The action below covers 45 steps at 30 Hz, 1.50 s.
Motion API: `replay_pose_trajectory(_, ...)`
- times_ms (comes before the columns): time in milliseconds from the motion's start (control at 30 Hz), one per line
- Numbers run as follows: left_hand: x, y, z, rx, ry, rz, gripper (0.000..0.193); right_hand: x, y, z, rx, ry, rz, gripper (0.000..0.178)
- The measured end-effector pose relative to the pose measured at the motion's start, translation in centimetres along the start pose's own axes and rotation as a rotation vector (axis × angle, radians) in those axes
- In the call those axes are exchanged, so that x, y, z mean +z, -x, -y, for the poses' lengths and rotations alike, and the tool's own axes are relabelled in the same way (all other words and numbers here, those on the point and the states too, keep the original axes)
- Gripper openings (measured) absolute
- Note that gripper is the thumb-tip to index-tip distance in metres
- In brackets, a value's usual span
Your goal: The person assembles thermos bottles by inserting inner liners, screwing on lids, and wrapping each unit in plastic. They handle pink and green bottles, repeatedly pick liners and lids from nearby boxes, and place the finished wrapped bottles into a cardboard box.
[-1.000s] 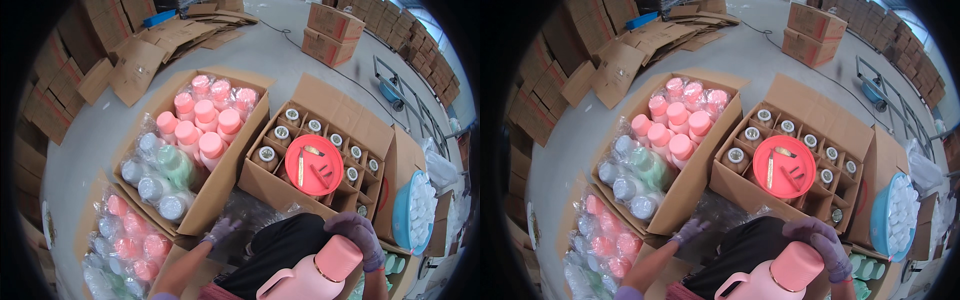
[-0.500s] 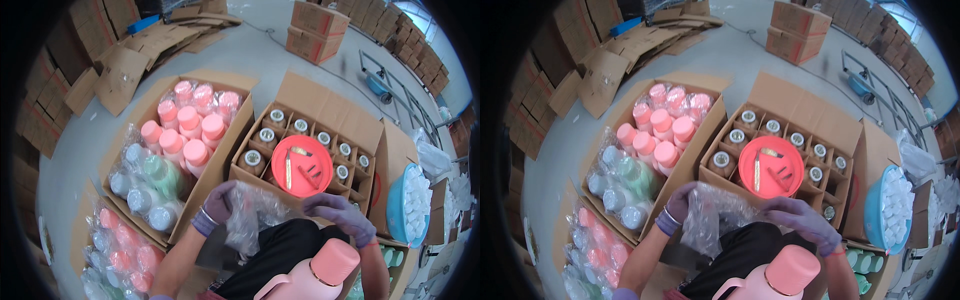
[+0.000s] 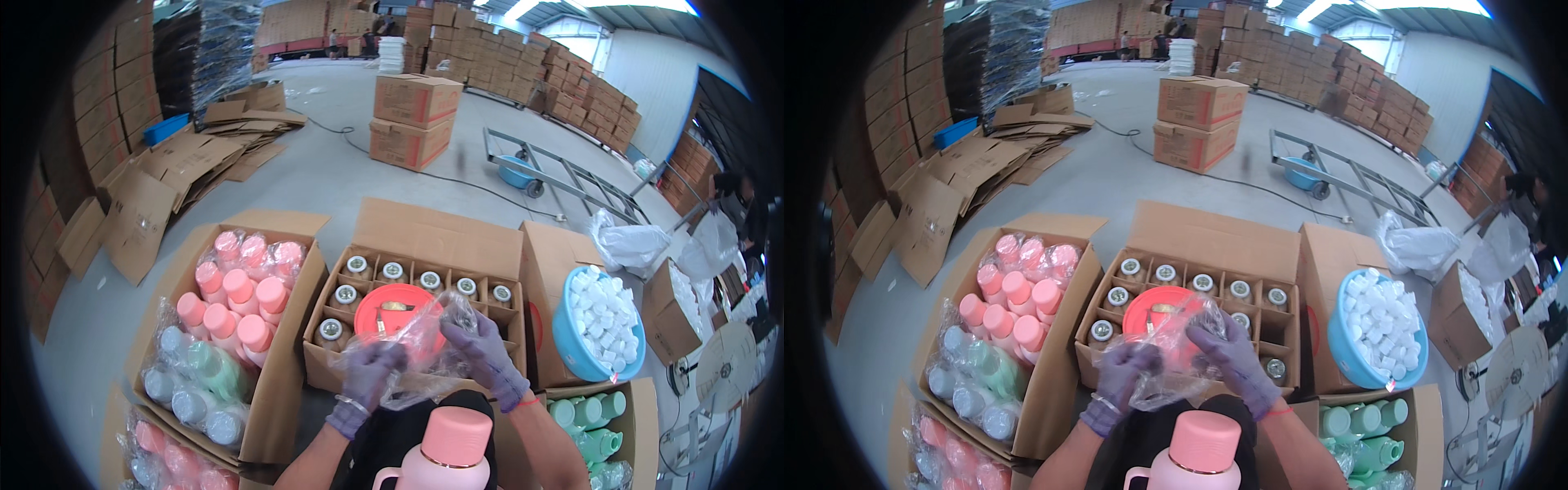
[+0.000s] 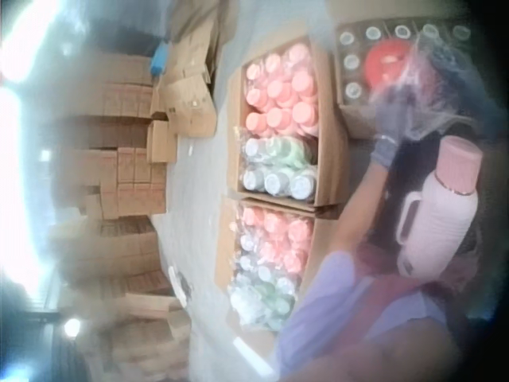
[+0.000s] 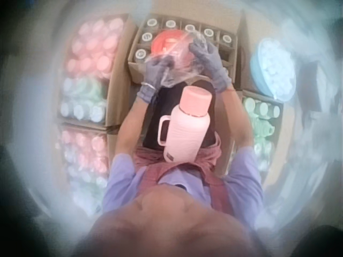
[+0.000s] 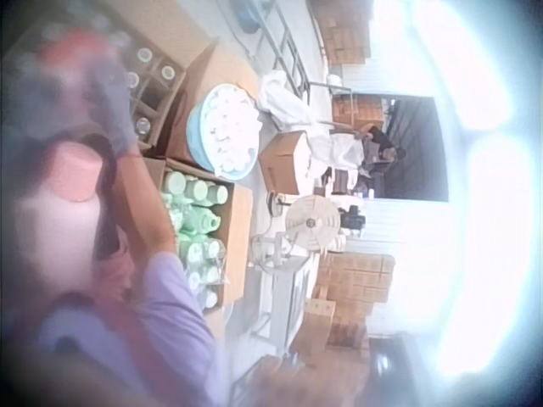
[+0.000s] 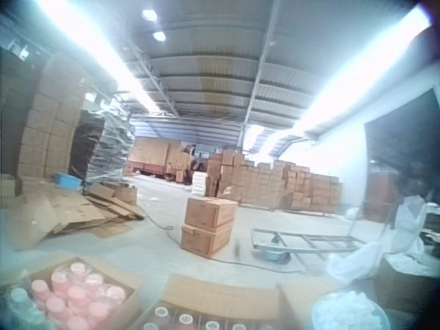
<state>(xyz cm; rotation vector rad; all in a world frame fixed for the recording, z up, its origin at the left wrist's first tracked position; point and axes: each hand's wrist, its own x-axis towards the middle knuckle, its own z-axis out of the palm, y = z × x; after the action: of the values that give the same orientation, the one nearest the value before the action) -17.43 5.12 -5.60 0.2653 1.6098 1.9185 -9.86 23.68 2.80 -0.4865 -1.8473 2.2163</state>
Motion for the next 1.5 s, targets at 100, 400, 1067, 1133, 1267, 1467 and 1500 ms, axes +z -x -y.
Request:
replay_pose_trajectory(100,-3.7,1.1,2.6,0.653,-0.479,-0.224,0.03,-6.3,2.8,-1.9,-0.167,0.859,0.063,0.018)
replay_pose_trajectory(400,-0.8,15.0,1.3,0.368,-0.287,0.153,0.046,-4.0,19.8,-4.9,-0.706,0.9,-0.304,0.022)
replay_pose_trajectory(1067,-0.4,33.1,2.8,-0.207,-0.251,0.761,0.024,-8.8,34.2,-5.7,0.433,0.544,0.639,0.031)
replay_pose_trajectory(1133,5.2,31.3,-0.4,-0.422,-0.038,0.923,0.026,-7.4,31.7,-0.3,-0.254,0.843,0.147,0.042)
replay_pose_trajectory(1267,14.9,33.3,3.8,-0.251,-0.767,1.117,0.041,0.9,31.0,3.6,-0.484,0.992,0.045,0.069)
replay_pose_trajectory(1467,18.3,31.7,7.5,0.218,-0.699,1.593,0.038,-3.8,31.0,-0.6,-0.011,0.635,-0.219,0.039)
replay_pose_trajectory(1500,17.9,31.9,6.8,0.303,-0.629,1.528,0.036,-7.3,30.7,-2.0,-0.085,0.364,-0.309,0.035)
